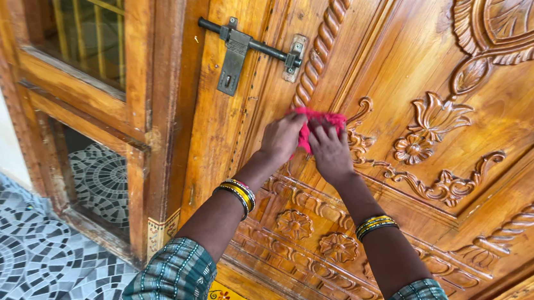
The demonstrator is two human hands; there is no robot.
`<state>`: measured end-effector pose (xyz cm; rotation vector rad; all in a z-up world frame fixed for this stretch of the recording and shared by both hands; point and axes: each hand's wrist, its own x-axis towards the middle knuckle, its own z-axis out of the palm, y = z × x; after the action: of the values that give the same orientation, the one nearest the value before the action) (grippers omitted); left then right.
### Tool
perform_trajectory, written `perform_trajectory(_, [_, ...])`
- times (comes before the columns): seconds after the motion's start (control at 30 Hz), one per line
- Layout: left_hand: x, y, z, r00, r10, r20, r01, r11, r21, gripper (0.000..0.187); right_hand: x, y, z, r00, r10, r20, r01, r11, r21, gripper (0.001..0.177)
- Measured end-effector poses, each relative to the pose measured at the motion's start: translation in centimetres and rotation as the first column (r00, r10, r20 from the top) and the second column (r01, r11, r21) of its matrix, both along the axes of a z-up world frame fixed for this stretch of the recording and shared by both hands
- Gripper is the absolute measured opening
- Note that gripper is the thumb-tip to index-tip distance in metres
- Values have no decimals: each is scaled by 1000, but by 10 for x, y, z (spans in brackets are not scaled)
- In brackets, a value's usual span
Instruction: The person wipes the lower painted border and the carved panels of a wooden door using a pink cloth. They move along the door, cleaning the bottom edge and then the main surface, including the latch area.
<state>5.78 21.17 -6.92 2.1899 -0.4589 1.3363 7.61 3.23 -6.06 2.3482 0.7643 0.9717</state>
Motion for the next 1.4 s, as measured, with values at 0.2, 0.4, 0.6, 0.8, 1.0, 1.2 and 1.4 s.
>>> perform_trajectory(0.2, [-30,-10,-38,996,10,-89,-32,966,-257,21,-40,0,-16,804,503,-318,-136,675,725,47])
perform_trajectory(0.4, [-71,-27,-104,911,-403,-90,179,582,-793,24,-139,21,-23,594,794,-130,-149,268,952,67])
perform_trajectory(0.6, [-141,-15,-91,599,-793,110,76,-80,-994,25,-228,20,-42,637,730,-249,-408,593,694,76])
perform_trajectory(0.8, [-223,-15,-53,606,-795,-33,186,182,-966,47,-222,4,-35,514,837,-191,-66,261,963,42])
perform_trajectory(1.0, [-251,-15,-38,906,-394,-155,287,841,-459,82,-241,8,-16,466,867,-178,-235,316,919,48])
perform_trajectory(1.2, [-216,-7,-31,883,-463,-78,336,740,-583,62,-249,3,17,557,726,-403,28,468,883,55])
perform_trajectory(1.4, [-160,-9,9,864,-503,4,443,756,-482,28,-201,4,48,668,740,-76,-473,502,724,53])
